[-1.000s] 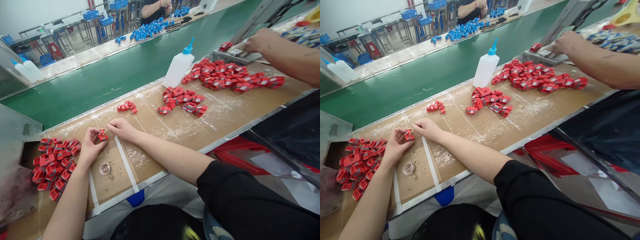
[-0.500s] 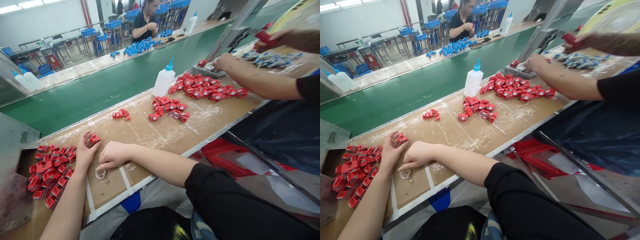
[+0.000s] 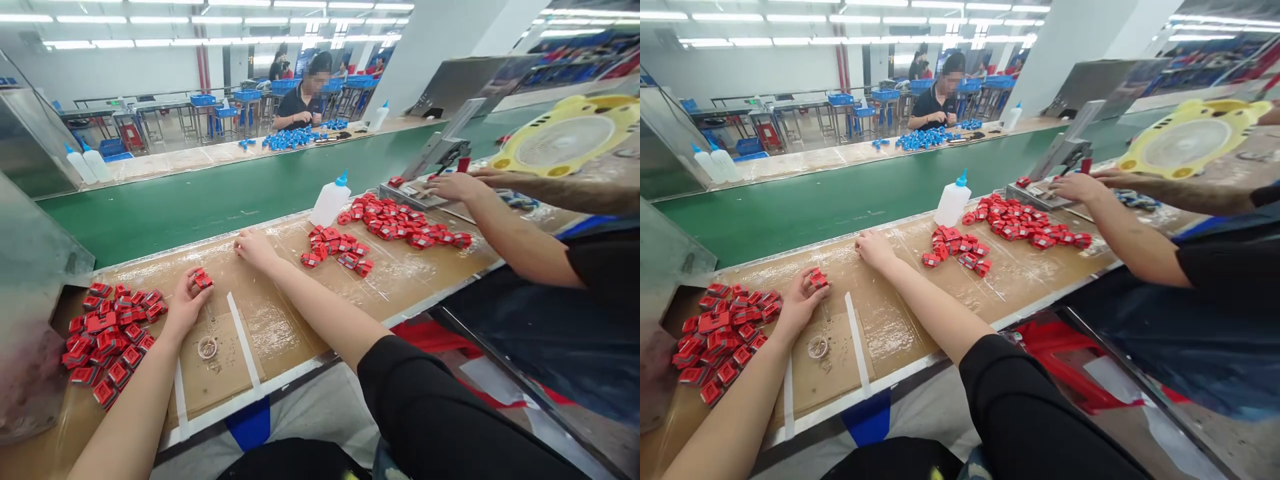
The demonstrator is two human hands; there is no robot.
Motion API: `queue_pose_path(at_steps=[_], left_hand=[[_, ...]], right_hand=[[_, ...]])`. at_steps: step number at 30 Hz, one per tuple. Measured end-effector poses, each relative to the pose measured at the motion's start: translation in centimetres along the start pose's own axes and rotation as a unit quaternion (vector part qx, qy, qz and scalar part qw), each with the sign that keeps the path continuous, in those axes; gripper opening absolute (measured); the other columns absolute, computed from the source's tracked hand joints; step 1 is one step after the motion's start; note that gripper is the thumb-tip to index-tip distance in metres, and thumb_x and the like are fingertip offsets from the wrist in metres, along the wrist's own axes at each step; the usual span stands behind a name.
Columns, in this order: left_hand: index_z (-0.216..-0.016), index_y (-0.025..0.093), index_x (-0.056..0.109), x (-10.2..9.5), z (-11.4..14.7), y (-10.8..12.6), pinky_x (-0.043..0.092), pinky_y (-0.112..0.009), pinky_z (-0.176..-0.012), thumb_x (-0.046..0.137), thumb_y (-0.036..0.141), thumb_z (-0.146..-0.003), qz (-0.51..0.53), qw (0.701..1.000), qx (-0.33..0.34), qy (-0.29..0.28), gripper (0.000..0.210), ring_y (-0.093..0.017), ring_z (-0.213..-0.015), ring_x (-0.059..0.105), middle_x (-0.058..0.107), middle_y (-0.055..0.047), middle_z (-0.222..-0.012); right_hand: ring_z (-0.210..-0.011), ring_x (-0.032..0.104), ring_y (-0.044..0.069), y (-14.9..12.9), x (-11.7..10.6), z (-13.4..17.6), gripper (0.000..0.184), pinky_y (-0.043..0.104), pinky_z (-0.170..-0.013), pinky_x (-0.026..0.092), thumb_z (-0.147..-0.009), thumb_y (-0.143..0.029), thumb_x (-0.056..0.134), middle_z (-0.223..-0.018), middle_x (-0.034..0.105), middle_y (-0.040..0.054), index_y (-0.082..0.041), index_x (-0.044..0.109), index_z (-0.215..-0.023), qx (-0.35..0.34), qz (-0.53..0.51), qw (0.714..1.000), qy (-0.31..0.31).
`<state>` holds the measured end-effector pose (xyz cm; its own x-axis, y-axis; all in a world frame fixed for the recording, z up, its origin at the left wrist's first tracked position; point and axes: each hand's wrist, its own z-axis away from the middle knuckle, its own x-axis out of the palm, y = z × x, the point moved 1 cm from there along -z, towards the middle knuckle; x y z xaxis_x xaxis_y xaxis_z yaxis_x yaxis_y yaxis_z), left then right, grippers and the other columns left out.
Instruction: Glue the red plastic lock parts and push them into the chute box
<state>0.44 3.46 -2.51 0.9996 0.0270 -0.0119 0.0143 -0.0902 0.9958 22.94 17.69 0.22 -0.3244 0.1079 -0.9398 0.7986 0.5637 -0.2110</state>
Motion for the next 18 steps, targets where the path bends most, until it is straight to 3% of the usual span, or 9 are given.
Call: queue_pose_path(at_steps=[4, 9, 13, 15, 18], left_hand=[[-0.139, 0.024, 0.049, 0.1, 0.1, -0.4, 0.058, -0.042, -0.099, 0.082, 0.045, -0.080, 0.015, 0.999, -0.028, -0.013, 0.071, -0.026, -0.109, 0.074, 0.074, -0.009, -0.116], [-0.136, 0.023, 0.054, 0.1, 0.0, -0.7, 0.058, -0.043, -0.100, 0.083, 0.043, -0.079, -0.004, 0.999, -0.036, -0.018, 0.067, -0.026, -0.111, 0.072, 0.073, -0.010, -0.120], [-0.136, 0.022, 0.056, 0.2, 0.1, -0.7, 0.056, -0.046, -0.103, 0.083, 0.041, -0.080, -0.009, 0.999, -0.031, -0.022, 0.065, -0.027, -0.116, 0.071, 0.072, -0.011, -0.124], [-0.135, 0.023, 0.055, 0.3, 0.3, -0.5, 0.055, -0.046, -0.104, 0.082, 0.040, -0.081, -0.010, 0.999, -0.030, -0.026, 0.063, -0.027, -0.115, 0.071, 0.074, -0.010, -0.121], [-0.136, 0.023, 0.055, 0.6, 0.5, 0.0, 0.055, -0.046, -0.104, 0.081, 0.039, -0.081, -0.023, 0.999, -0.035, -0.031, 0.063, -0.027, -0.113, 0.072, 0.075, -0.009, -0.118]], right_hand=[[-0.122, 0.046, 0.032, 0.6, 0.2, 1.0, 0.037, 0.045, -0.108, 0.034, -0.096, -0.029, 0.067, -0.132, 0.060, 0.0171, -0.013, 0.067, -0.129, -0.023, -0.018, 1.000, 0.005], [-0.118, 0.049, 0.030, 1.7, 0.8, 1.3, 0.018, 0.044, -0.106, 0.035, -0.094, -0.022, 0.066, -0.123, 0.061, 0.0177, -0.012, 0.074, -0.107, -0.005, -0.109, 0.994, 0.017], [-0.109, 0.056, 0.023, -0.1, 1.1, 1.8, 0.016, 0.038, -0.101, 0.042, -0.094, -0.019, 0.060, -0.113, 0.068, 0.0123, -0.013, 0.070, -0.106, -0.009, -0.159, 0.987, 0.020], [-0.097, 0.061, 0.019, -1.7, 1.1, 2.4, 0.021, 0.033, -0.091, 0.048, -0.096, -0.025, 0.059, -0.105, 0.070, 0.0092, -0.013, 0.067, -0.111, -0.008, -0.253, 0.967, 0.012], [-0.081, 0.061, 0.015, -3.9, 1.4, 3.5, 0.034, 0.029, -0.076, 0.050, -0.094, -0.042, 0.065, -0.096, 0.069, 0.0059, -0.014, 0.067, -0.113, -0.013, -0.468, 0.884, -0.011]])
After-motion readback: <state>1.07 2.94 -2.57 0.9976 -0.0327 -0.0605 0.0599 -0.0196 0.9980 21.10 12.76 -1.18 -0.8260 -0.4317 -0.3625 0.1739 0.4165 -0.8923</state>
